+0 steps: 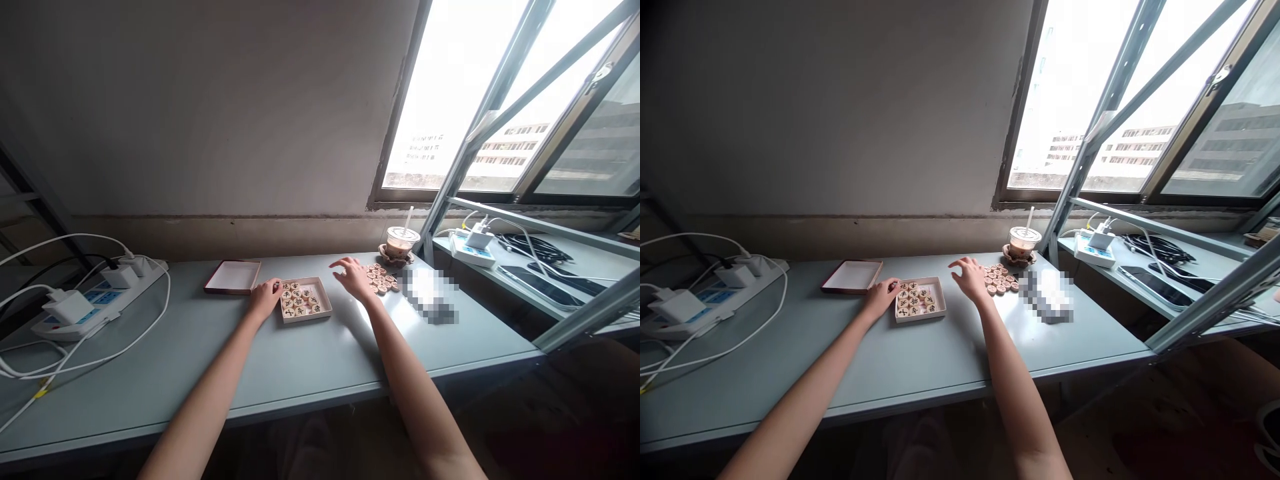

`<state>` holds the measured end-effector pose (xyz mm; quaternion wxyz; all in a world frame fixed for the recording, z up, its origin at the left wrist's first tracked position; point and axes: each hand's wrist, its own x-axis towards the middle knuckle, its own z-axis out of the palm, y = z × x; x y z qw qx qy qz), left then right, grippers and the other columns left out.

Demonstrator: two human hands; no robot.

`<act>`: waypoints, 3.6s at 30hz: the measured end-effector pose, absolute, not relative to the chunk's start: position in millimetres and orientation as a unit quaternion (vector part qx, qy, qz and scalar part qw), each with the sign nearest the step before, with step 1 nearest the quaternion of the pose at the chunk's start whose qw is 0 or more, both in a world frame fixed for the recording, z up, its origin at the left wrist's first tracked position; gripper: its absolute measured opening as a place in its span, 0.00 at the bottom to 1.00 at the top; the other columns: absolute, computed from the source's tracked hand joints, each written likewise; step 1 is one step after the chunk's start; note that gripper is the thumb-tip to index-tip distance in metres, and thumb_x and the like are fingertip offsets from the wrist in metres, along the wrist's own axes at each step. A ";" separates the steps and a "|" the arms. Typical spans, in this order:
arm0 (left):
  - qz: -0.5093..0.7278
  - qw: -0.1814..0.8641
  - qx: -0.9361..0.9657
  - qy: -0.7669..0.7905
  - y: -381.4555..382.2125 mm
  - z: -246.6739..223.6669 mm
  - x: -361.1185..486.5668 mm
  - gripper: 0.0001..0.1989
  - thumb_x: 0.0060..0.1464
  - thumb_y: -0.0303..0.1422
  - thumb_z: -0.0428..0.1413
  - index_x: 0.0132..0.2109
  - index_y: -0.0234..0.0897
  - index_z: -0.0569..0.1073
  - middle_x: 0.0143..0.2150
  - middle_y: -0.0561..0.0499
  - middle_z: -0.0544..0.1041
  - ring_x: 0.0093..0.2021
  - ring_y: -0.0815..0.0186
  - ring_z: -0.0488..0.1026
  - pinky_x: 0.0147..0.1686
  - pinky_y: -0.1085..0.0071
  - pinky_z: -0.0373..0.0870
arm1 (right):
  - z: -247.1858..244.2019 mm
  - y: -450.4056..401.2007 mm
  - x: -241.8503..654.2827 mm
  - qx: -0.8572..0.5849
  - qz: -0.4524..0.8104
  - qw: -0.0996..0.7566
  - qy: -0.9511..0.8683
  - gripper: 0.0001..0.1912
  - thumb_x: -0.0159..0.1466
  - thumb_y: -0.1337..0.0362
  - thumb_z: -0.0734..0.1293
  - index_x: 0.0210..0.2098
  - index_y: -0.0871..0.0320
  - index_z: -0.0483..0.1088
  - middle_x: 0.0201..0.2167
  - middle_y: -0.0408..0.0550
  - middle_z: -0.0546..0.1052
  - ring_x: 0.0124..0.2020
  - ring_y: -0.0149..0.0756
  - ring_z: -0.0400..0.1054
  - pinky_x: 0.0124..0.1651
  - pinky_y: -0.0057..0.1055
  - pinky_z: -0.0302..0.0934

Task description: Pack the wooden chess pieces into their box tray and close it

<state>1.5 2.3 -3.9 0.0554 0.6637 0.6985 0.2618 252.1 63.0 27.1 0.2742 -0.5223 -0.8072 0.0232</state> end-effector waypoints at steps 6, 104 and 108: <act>0.266 0.054 0.661 0.699 1.6 -3.5 2.5 0.14 0.58 0.35 0.48 0.46 0.37 0.74 0.41 0.47 0.78 0.40 0.63 0.73 0.38 0.73 0.64 | 22.8 42.1 218.9 -0.345 0.063 0.172 -0.920 0.14 0.61 0.67 0.64 0.46 0.48 0.72 0.45 0.45 0.74 0.46 0.39 0.63 0.44 0.32 0.53; 0.244 0.054 0.673 0.696 2.7 -4.3 0.4 0.15 0.59 0.36 0.45 0.46 0.38 0.73 0.40 0.47 0.78 0.40 0.61 0.73 0.35 0.73 0.63 | 41.7 34.8 233.1 -0.360 0.262 0.074 -0.893 0.12 0.51 0.58 0.71 0.34 0.54 0.76 0.27 0.43 0.73 0.33 0.33 0.65 0.36 0.26 0.53; 0.247 0.059 0.674 0.693 2.5 -4.4 0.1 0.15 0.59 0.35 0.45 0.46 0.38 0.73 0.40 0.48 0.78 0.40 0.62 0.73 0.35 0.74 0.63 | 42.4 37.4 234.9 -0.357 0.322 0.075 -0.874 0.13 0.50 0.59 0.72 0.34 0.57 0.74 0.27 0.42 0.72 0.29 0.30 0.64 0.31 0.25 0.54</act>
